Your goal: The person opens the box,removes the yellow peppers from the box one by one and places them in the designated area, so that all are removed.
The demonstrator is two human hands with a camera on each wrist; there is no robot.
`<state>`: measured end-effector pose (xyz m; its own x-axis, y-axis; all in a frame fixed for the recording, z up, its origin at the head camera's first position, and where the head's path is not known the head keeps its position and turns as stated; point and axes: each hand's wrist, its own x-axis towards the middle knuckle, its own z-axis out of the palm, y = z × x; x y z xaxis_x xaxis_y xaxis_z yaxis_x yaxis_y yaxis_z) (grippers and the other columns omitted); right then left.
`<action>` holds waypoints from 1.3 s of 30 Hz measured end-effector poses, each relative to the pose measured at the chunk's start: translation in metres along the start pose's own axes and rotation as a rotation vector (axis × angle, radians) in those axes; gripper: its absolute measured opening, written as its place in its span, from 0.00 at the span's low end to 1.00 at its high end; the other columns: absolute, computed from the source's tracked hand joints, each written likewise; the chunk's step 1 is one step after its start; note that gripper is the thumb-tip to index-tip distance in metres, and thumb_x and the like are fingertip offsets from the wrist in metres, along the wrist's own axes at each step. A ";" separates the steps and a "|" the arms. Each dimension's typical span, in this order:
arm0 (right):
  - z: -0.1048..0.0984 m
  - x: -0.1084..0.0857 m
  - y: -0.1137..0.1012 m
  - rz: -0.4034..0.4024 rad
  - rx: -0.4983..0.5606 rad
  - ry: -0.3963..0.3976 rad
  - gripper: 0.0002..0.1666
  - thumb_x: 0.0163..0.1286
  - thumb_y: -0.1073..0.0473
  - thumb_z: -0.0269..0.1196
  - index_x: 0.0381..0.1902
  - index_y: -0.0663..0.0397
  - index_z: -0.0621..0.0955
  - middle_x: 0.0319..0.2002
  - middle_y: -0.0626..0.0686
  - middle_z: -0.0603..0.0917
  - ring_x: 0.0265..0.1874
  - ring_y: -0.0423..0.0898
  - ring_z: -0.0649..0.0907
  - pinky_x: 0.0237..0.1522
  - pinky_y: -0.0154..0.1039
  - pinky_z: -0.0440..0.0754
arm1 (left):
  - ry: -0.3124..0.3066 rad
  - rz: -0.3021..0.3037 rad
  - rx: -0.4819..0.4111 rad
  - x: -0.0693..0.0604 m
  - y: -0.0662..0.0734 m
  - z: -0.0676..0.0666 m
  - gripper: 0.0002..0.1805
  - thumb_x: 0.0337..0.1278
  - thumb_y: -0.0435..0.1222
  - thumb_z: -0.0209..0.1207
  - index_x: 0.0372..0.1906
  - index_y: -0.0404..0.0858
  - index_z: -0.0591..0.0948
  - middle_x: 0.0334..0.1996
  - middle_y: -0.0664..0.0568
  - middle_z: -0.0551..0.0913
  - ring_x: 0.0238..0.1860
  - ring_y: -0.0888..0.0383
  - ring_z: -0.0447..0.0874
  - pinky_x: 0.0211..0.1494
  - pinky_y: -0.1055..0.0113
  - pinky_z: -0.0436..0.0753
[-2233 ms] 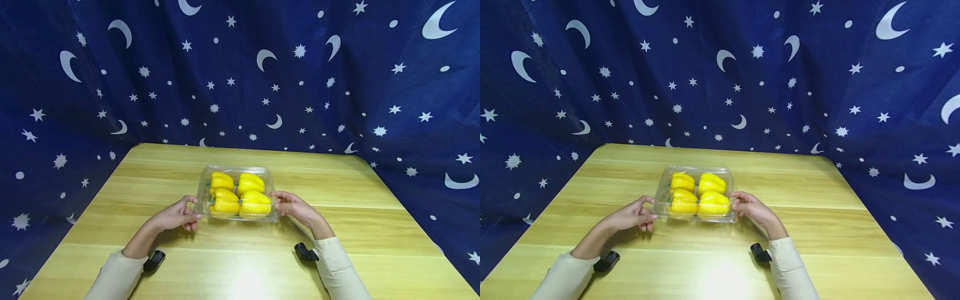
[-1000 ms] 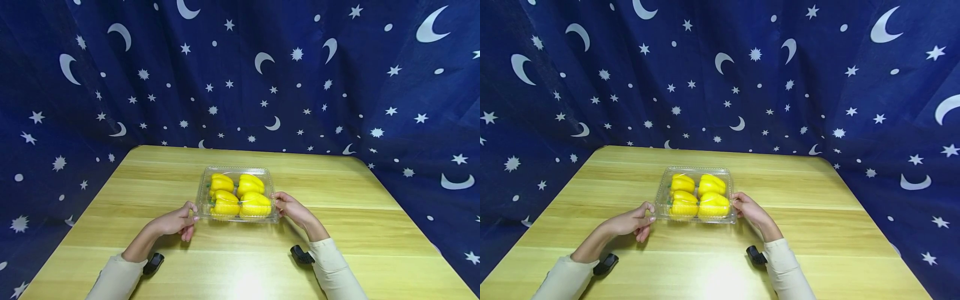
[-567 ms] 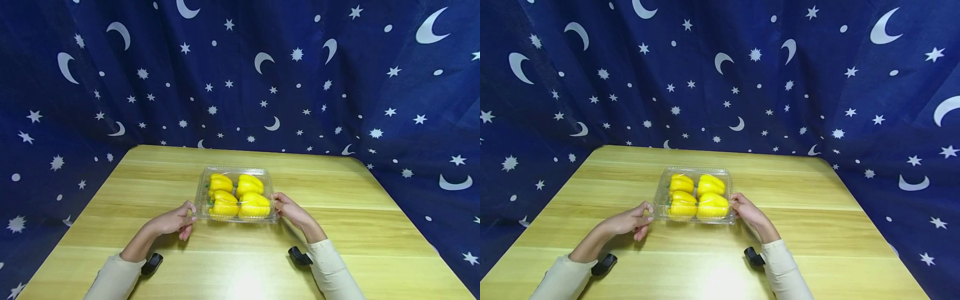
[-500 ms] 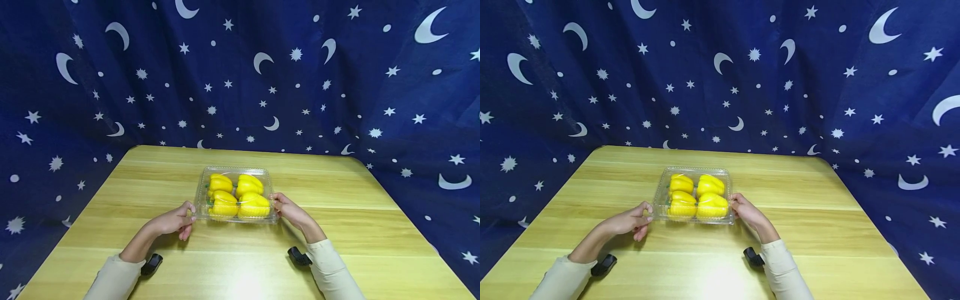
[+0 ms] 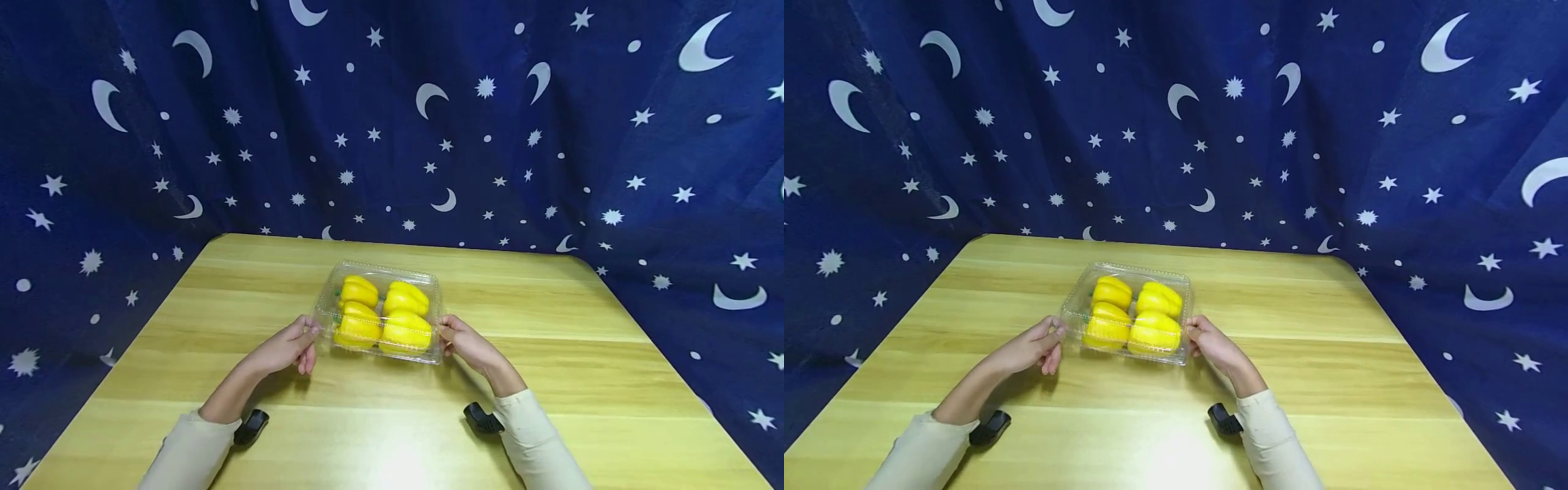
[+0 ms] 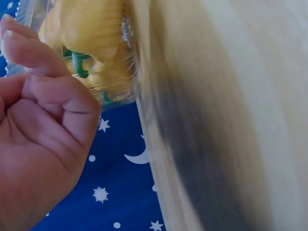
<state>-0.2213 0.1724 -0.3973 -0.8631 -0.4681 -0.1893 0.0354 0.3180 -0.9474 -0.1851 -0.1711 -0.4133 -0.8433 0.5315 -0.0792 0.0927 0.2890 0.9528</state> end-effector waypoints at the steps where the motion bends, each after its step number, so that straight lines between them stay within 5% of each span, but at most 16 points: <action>1: 0.000 0.000 0.000 0.000 -0.010 0.007 0.13 0.72 0.64 0.37 0.48 0.69 0.60 0.31 0.51 0.64 0.29 0.43 0.67 0.34 0.37 0.66 | 0.007 0.001 0.014 0.000 0.000 -0.001 0.15 0.72 0.37 0.33 0.46 0.25 0.55 0.15 0.51 0.74 0.15 0.60 0.72 0.20 0.67 0.74; 7: -0.004 -0.002 -0.002 0.010 -0.044 0.004 0.14 0.72 0.64 0.37 0.50 0.70 0.60 0.30 0.52 0.65 0.29 0.45 0.66 0.34 0.38 0.65 | 0.012 -0.020 0.120 -0.005 0.005 -0.011 0.18 0.71 0.39 0.38 0.51 0.26 0.57 0.13 0.53 0.73 0.14 0.61 0.70 0.20 0.67 0.75; 12: -0.005 -0.004 -0.003 -0.001 -0.044 -0.018 0.13 0.72 0.64 0.38 0.48 0.69 0.60 0.29 0.51 0.63 0.29 0.46 0.64 0.34 0.38 0.64 | 0.082 -0.079 0.097 -0.008 0.003 -0.020 0.21 0.67 0.36 0.44 0.57 0.28 0.55 0.18 0.49 0.73 0.18 0.58 0.71 0.23 0.66 0.75; 16: -0.005 -0.004 -0.003 0.000 -0.050 -0.024 0.13 0.72 0.64 0.39 0.49 0.70 0.60 0.30 0.51 0.63 0.29 0.46 0.64 0.34 0.39 0.64 | 0.091 -0.109 0.082 -0.007 0.000 -0.024 0.29 0.67 0.38 0.45 0.65 0.32 0.48 0.32 0.39 0.76 0.26 0.54 0.77 0.27 0.64 0.77; 21: -0.004 -0.004 -0.004 0.002 -0.088 -0.018 0.14 0.72 0.63 0.39 0.50 0.69 0.60 0.31 0.51 0.65 0.30 0.46 0.66 0.36 0.39 0.65 | 0.067 -0.085 0.056 -0.006 -0.002 -0.023 0.41 0.67 0.39 0.46 0.70 0.39 0.32 0.49 0.34 0.69 0.43 0.45 0.78 0.37 0.58 0.80; 31: -0.006 -0.009 -0.009 0.010 -0.142 0.054 0.18 0.71 0.62 0.43 0.53 0.70 0.62 0.34 0.56 0.69 0.33 0.48 0.69 0.36 0.40 0.69 | 0.072 -0.019 0.049 0.002 0.000 -0.018 0.44 0.62 0.35 0.50 0.70 0.34 0.33 0.31 0.45 0.70 0.32 0.53 0.72 0.33 0.61 0.77; 39: -0.010 -0.014 -0.007 -0.132 -0.307 0.103 0.24 0.64 0.60 0.57 0.54 0.66 0.65 0.51 0.64 0.69 0.48 0.56 0.72 0.46 0.42 0.73 | 0.005 -0.017 0.016 -0.013 -0.001 -0.018 0.44 0.61 0.33 0.51 0.69 0.32 0.33 0.33 0.47 0.71 0.27 0.58 0.68 0.30 0.65 0.73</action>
<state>-0.2149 0.1847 -0.3853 -0.8971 -0.4408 -0.0287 -0.2194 0.5008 -0.8373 -0.1836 -0.1929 -0.4084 -0.8474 0.5226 -0.0935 0.0869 0.3104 0.9466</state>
